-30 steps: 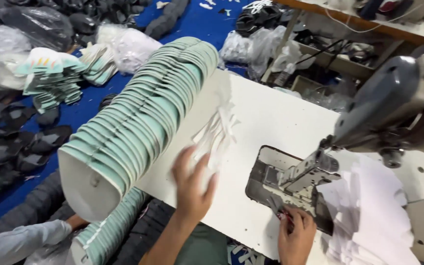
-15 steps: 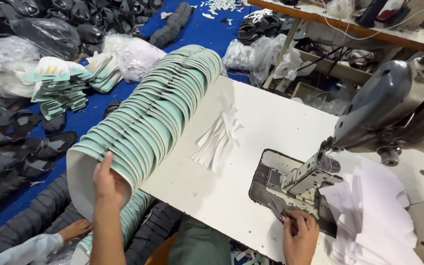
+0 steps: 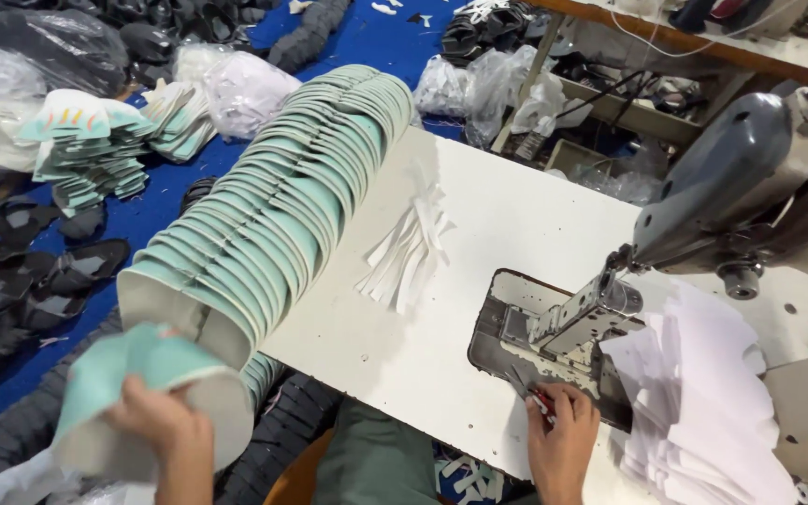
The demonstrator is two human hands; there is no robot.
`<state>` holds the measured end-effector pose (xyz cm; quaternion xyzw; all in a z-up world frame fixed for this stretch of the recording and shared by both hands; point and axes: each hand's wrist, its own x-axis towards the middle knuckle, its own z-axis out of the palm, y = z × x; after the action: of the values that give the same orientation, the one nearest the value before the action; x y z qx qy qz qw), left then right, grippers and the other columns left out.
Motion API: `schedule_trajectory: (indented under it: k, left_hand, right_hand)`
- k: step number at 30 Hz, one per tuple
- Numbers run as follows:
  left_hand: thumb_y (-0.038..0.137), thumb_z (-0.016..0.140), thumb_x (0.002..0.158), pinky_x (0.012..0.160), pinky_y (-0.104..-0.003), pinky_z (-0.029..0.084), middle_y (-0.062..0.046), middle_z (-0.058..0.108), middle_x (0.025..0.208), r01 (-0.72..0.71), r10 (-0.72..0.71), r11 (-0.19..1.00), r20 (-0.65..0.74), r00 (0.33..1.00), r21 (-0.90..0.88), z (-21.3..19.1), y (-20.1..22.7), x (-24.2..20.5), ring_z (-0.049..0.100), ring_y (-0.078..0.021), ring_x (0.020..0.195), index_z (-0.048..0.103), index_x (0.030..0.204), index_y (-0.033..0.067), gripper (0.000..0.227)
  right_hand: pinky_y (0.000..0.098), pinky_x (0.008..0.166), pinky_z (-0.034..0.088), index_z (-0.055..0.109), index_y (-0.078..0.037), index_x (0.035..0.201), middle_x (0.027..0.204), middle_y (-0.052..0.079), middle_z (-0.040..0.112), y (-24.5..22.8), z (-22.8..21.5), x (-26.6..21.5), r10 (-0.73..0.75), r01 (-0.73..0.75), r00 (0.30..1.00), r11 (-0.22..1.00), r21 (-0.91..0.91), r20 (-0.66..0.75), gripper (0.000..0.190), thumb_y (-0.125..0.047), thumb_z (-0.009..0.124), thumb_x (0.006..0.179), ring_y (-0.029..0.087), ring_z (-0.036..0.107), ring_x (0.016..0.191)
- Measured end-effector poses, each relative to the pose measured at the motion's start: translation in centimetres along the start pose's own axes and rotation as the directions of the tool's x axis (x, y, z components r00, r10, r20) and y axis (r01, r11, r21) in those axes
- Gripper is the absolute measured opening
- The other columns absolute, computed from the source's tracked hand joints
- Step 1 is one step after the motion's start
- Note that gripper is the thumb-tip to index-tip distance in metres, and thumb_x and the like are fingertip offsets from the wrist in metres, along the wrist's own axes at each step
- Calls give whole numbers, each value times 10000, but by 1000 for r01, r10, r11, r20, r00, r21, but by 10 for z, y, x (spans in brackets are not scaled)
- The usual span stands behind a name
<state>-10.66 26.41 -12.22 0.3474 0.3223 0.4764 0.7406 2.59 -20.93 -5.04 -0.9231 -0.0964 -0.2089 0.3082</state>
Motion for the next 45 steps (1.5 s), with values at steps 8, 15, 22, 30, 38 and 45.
schedule_trajectory:
  k: [8,15,22,30,38,45]
  left_hand:
    - [195,522,977,1023,-445,512,-118,537,1445,359,-395,889,77,916,285,-37,-54,-240,601,-276,1265,287,1549,97,625]
    - [119,583,1016,980,-354,517,-214,561,1340,58,-474,875,827,302,480,130,-27,-301,623,-258,1168,143,1582,12,725]
    - [335,649,938,561,-398,538,-73,721,726,-759,-266,443,879,396,476,258,11,-188,687,-254,620,752,972,66,290]
    - [266,710,918,723,-414,582,-142,697,1018,-818,71,-279,860,505,503,267,-80,-120,714,-308,923,683,986,29,249]
    - [13,569,992,668,-364,559,-164,725,863,-490,-268,611,744,612,622,214,9,-184,699,-253,762,734,1167,59,245]
    - [37,714,851,736,-257,570,-55,776,955,-235,-485,722,719,498,651,204,51,-215,730,-141,818,720,1033,87,189]
  right_hand:
    - [352,881,524,714,-90,1109,1204,99,623,-8,-2,-8,96,-88,995,977,192,-34,162,-162,691,966,286,549,1169]
    - [279,963,499,556,-104,1363,1295,83,643,-1,-29,-27,249,-620,776,470,629,579,485,-195,686,905,166,599,1176]
    - [305,832,522,634,4,1285,1059,127,728,77,-99,-25,412,-696,717,383,607,562,386,-156,655,934,166,671,937]
    - [311,1006,448,650,-37,1281,1177,104,722,81,-75,-31,77,-414,775,812,411,628,400,-209,626,921,175,668,1154]
    - [322,929,543,711,-88,1158,974,120,787,64,-85,-18,297,-554,624,820,142,723,318,-292,635,926,175,787,975]
    - [333,786,577,691,-142,1173,882,113,772,52,-85,-8,294,-496,654,862,102,697,328,-354,631,931,171,773,840]
